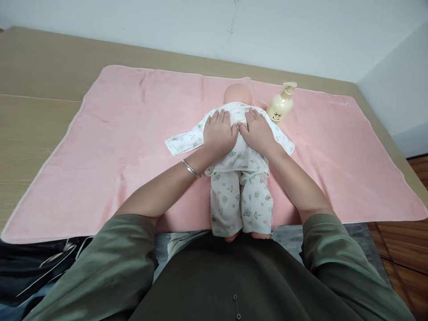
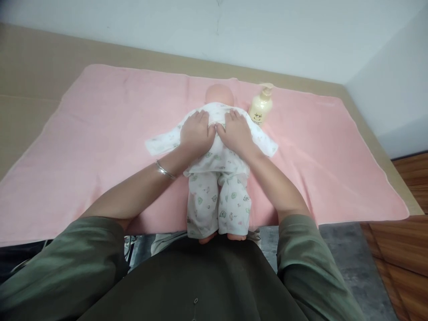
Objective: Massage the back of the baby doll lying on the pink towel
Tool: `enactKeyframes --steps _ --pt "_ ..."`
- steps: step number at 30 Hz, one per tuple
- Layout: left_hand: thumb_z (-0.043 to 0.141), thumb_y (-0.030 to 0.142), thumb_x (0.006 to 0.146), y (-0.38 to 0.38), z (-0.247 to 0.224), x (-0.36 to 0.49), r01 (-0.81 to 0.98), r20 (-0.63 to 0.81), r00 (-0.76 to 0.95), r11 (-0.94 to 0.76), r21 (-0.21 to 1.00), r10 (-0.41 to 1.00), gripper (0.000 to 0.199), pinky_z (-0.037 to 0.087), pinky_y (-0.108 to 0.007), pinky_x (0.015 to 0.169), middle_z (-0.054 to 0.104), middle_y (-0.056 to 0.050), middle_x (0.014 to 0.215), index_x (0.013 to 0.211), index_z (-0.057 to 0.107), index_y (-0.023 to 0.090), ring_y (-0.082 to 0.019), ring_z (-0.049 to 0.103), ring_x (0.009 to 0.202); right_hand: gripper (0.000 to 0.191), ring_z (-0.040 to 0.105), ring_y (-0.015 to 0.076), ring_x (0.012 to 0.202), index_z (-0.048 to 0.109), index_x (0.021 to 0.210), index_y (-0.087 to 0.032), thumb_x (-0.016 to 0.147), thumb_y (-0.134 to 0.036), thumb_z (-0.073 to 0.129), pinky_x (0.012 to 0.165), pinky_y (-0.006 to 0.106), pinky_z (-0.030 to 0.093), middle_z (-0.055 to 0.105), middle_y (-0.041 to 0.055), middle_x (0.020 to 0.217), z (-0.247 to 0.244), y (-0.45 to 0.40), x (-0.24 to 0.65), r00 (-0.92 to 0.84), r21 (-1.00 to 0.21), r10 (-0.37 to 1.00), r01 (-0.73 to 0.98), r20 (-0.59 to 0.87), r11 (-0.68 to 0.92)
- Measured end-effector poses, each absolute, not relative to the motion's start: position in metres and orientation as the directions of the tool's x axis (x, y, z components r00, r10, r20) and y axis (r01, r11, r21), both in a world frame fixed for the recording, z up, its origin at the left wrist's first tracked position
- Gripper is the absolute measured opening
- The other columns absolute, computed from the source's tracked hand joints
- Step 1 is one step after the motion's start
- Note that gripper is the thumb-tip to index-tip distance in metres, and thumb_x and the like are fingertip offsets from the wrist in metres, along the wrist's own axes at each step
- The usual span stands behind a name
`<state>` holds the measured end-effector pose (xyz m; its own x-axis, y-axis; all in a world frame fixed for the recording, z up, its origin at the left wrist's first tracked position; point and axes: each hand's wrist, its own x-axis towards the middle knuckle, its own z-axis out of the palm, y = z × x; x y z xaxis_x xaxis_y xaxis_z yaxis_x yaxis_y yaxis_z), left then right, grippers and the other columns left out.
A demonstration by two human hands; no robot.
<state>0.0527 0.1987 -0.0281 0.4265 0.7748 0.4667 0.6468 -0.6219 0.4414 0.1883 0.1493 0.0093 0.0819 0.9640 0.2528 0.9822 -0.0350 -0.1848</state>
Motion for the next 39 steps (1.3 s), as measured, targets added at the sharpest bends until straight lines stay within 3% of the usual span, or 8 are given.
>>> enactKeyframes --steps 6,15,22,39 --pt "0.029 0.044 0.100 0.199 -0.026 0.052 0.650 0.451 0.429 -0.614 0.448 0.783 0.059 0.031 -0.055 0.122 0.047 -0.021 0.151 0.141 0.047 0.007 -0.036 0.040 0.145 0.052 0.039 0.0344 0.145 0.051 0.135 0.003 0.100 -0.034 0.038 0.123 0.050 0.028 0.046 0.0257 0.150 0.005 0.150 0.187 0.088 -0.148 0.945 0.988 0.316 -0.042" --pt "0.035 0.040 0.099 0.198 -0.024 0.053 0.667 0.437 0.424 -0.600 0.442 0.793 0.056 0.031 -0.051 0.123 0.048 -0.020 0.151 0.141 0.048 0.006 -0.034 0.041 0.145 0.059 0.038 0.0350 0.145 0.045 0.141 0.002 0.101 -0.039 0.032 0.123 0.054 0.027 0.045 0.0242 0.151 -0.002 0.152 0.192 0.070 -0.158 0.937 0.987 0.342 -0.016" --pt "0.038 0.034 0.098 0.192 -0.015 0.052 0.700 0.402 0.428 -0.578 0.420 0.810 0.056 0.032 -0.048 0.123 0.048 -0.019 0.152 0.144 0.047 0.004 -0.033 0.041 0.145 0.058 0.037 0.0351 0.146 0.044 0.142 0.004 0.100 -0.034 0.036 0.123 0.049 0.027 0.044 0.0239 0.152 0.001 0.150 0.188 0.089 -0.162 0.942 0.986 0.323 -0.037" --pt "0.032 0.034 0.096 0.190 -0.014 0.051 0.713 0.443 0.428 -0.596 0.370 0.788 0.058 0.036 -0.045 0.121 0.052 -0.018 0.148 0.142 0.049 0.004 -0.032 0.046 0.141 0.055 0.040 0.0358 0.143 0.047 0.141 0.004 0.100 -0.032 0.037 0.122 0.050 0.027 0.047 0.0244 0.150 0.002 0.145 0.186 0.081 -0.169 0.928 0.985 0.363 -0.020"
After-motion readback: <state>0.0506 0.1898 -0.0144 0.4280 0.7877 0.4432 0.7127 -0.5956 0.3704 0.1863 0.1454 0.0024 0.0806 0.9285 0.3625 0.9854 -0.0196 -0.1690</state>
